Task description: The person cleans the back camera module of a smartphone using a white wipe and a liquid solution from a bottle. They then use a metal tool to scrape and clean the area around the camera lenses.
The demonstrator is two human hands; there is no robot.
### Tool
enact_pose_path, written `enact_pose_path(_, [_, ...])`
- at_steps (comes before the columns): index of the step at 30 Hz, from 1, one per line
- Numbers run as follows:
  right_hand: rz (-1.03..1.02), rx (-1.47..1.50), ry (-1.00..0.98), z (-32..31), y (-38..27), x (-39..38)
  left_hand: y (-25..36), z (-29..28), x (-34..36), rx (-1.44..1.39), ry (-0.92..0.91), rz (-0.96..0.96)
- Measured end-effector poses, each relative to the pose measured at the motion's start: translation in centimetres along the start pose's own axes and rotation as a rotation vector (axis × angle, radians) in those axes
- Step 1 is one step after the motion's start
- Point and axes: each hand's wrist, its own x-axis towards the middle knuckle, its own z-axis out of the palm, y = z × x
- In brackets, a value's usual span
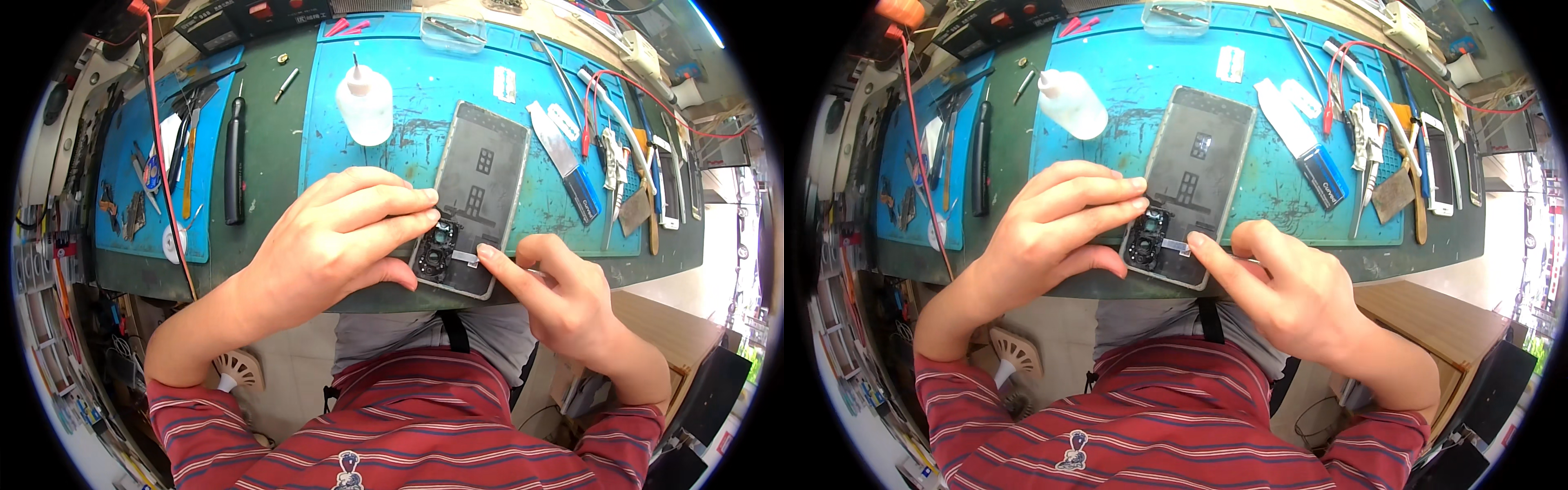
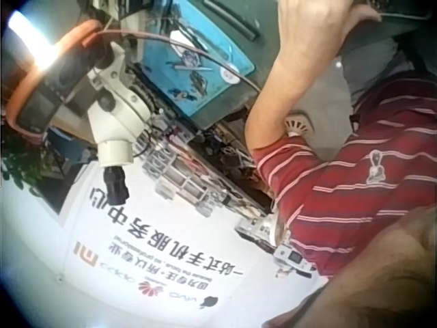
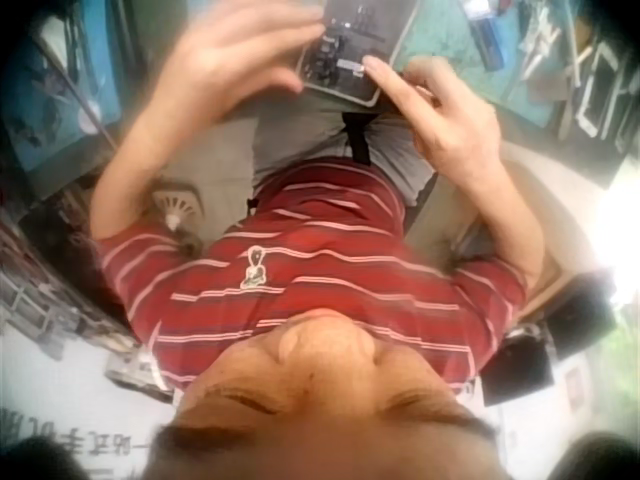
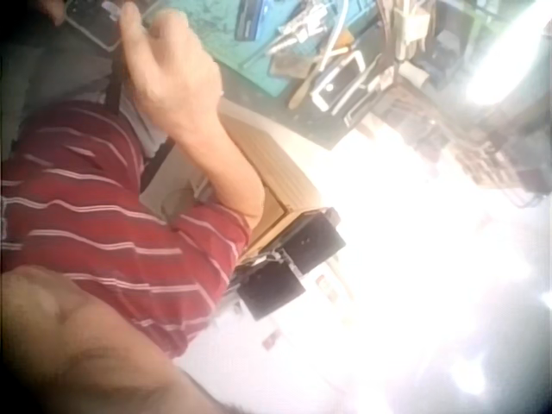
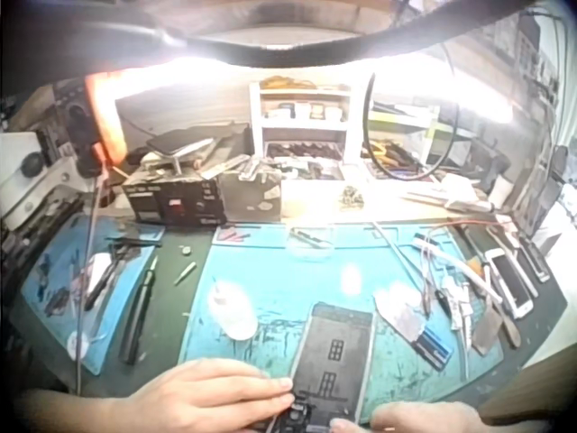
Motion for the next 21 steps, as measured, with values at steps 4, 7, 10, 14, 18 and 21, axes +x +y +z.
enact_pose_path(4, [0.057,0.126,-0.049,-0.6,0.1,0.3,0.3,-0.1,0.1,-0.003,-0.012,-0.013])
enact_pose_path(7, [0.027,0.104,-0.047,-0.8,0.3,0.5,0.4,-0.2,0.0,0.002,-0.018,-0.028])
enact_pose_path(10, [-0.063,-0.012,-0.002,-0.8,0.5,0.2,0.5,-0.2,-0.1,0.001,-0.017,-0.030])
enact_pose_path(14, [-0.084,-0.042,0.027,-0.3,0.5,-0.4,0.2,0.0,-0.1,0.004,0.000,-0.004])
enact_pose_path(18, [-0.087,-0.121,0.048,-0.3,-0.3,-0.3,0.0,0.1,-0.2,0.007,0.000,0.005])
enact_pose_path(21, [-0.107,-0.210,0.069,-0.6,-0.8,0.4,-0.1,0.1,-0.2,0.016,0.001,0.011])
